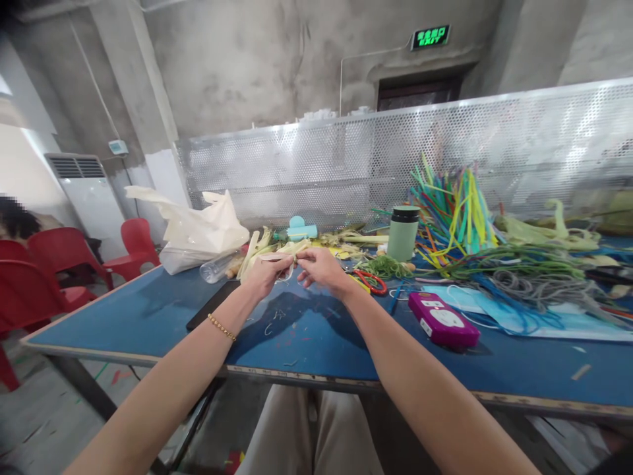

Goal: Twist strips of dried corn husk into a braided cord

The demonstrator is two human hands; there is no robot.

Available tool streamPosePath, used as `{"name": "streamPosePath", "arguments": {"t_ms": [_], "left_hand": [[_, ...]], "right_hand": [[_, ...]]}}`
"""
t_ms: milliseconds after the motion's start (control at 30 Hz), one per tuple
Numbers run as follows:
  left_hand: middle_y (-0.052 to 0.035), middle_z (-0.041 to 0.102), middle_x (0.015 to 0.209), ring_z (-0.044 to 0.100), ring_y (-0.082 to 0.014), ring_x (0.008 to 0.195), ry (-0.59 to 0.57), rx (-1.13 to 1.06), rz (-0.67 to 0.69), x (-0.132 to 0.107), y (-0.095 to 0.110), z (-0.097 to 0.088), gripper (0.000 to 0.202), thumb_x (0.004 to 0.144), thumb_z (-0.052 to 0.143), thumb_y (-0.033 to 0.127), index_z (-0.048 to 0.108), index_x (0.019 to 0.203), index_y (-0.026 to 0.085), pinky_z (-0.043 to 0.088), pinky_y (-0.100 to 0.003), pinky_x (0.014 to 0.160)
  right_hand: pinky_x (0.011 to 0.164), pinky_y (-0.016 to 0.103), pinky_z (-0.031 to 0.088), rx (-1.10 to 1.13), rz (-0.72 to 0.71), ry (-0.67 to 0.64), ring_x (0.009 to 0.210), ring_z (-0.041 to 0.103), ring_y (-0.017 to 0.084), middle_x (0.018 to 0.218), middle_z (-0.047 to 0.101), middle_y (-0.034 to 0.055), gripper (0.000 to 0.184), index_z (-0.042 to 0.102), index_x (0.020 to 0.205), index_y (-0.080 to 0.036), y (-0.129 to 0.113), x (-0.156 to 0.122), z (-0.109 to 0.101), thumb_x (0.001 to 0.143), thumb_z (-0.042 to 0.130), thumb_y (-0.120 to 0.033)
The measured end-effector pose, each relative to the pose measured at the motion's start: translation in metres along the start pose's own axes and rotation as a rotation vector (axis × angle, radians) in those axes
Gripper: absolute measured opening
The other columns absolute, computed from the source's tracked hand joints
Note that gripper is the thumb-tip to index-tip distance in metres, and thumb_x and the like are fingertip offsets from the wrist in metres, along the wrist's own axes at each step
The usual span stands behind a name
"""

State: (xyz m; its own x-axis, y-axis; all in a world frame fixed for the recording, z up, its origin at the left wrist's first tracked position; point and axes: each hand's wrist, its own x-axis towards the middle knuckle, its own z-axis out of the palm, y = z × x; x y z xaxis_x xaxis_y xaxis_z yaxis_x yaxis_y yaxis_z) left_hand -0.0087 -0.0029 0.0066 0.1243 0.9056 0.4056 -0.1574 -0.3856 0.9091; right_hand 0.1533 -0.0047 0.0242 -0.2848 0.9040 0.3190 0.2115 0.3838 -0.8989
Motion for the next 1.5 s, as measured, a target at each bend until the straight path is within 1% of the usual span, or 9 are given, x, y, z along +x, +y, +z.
{"name": "streamPosePath", "arguments": {"t_ms": [100,200,400,567,767,900,1233,1400,1500], "left_hand": [[-0.0013,0.051,0.053,0.043,-0.0102,0.055,-0.025,0.015,-0.025,-0.002,0.001,0.002,0.033,0.066,0.078,0.037,0.056,0.053,0.016,0.034,-0.026,0.055],[-0.0022,0.056,0.057,0.045,-0.0110,0.056,-0.003,-0.020,-0.073,-0.001,0.002,0.003,0.028,0.064,0.079,0.035,0.060,0.057,0.015,0.036,-0.027,0.058],[-0.0064,0.065,0.067,0.050,-0.0115,0.059,0.071,-0.135,-0.151,-0.002,0.007,0.004,0.019,0.065,0.079,0.026,0.066,0.064,0.012,0.038,-0.027,0.059],[-0.0058,0.064,0.066,0.049,-0.0113,0.059,0.042,-0.155,-0.136,-0.004,0.011,0.005,0.022,0.063,0.080,0.027,0.064,0.062,0.013,0.038,-0.026,0.057],[-0.0054,0.063,0.064,0.050,-0.0117,0.059,0.047,-0.185,-0.128,-0.004,0.010,0.005,0.027,0.058,0.084,0.030,0.063,0.062,0.012,0.038,-0.026,0.057],[-0.0056,0.062,0.062,0.052,-0.0128,0.059,0.060,-0.181,-0.128,-0.003,0.010,0.005,0.026,0.058,0.084,0.028,0.063,0.062,0.013,0.038,-0.027,0.057],[-0.0056,0.062,0.061,0.051,-0.0117,0.058,0.020,-0.177,-0.092,-0.002,0.009,0.004,0.025,0.058,0.083,0.025,0.062,0.059,0.012,0.039,-0.026,0.056],[-0.0051,0.062,0.061,0.053,-0.0131,0.059,0.039,-0.175,-0.131,-0.001,0.007,0.003,0.022,0.059,0.081,0.024,0.063,0.062,0.012,0.039,-0.027,0.058],[-0.0043,0.061,0.060,0.052,-0.0129,0.059,0.001,-0.193,-0.114,0.000,0.007,0.003,0.019,0.060,0.078,0.022,0.061,0.058,0.013,0.038,-0.027,0.058]], "right_hand": [[0.047,0.022,0.051,-0.016,-0.016,0.029,0.051,0.060,0.011,0.062,0.064,0.0033,0.007,0.063,0.074,-0.013,0.000,-0.001,0.002,0.076,0.064,-0.020],[0.045,0.022,0.049,-0.059,-0.042,0.062,0.045,0.055,0.010,0.054,0.059,0.0010,0.012,0.060,0.067,-0.014,0.002,0.000,0.001,0.075,0.064,-0.022],[0.041,0.020,0.039,-0.121,-0.093,0.092,0.044,0.047,0.009,0.050,0.053,-0.0021,0.014,0.060,0.069,-0.015,0.005,0.003,-0.001,0.073,0.062,-0.028],[0.044,0.021,0.034,-0.184,-0.128,0.119,0.044,0.042,0.008,0.049,0.049,-0.0035,0.022,0.062,0.070,-0.015,0.004,0.003,-0.002,0.072,0.062,-0.036],[0.050,0.024,0.032,-0.178,-0.162,0.139,0.048,0.040,0.009,0.050,0.048,-0.0032,0.026,0.065,0.069,-0.014,0.005,0.004,-0.002,0.070,0.063,-0.040],[0.051,0.024,0.032,-0.155,-0.158,0.149,0.049,0.038,0.009,0.051,0.048,-0.0034,0.026,0.066,0.070,-0.014,0.009,0.007,-0.001,0.070,0.064,-0.040],[0.051,0.024,0.030,-0.156,-0.162,0.169,0.050,0.038,0.009,0.050,0.047,-0.0033,0.026,0.064,0.066,-0.014,0.010,0.008,-0.001,0.069,0.065,-0.040],[0.052,0.024,0.031,-0.199,-0.178,0.168,0.051,0.039,0.009,0.054,0.051,-0.0019,0.026,0.064,0.066,-0.014,0.012,0.009,-0.002,0.069,0.065,-0.040],[0.052,0.024,0.032,-0.228,-0.194,0.171,0.053,0.041,0.010,0.058,0.054,-0.0004,0.026,0.065,0.066,-0.013,0.015,0.011,-0.003,0.070,0.064,-0.040]]}}
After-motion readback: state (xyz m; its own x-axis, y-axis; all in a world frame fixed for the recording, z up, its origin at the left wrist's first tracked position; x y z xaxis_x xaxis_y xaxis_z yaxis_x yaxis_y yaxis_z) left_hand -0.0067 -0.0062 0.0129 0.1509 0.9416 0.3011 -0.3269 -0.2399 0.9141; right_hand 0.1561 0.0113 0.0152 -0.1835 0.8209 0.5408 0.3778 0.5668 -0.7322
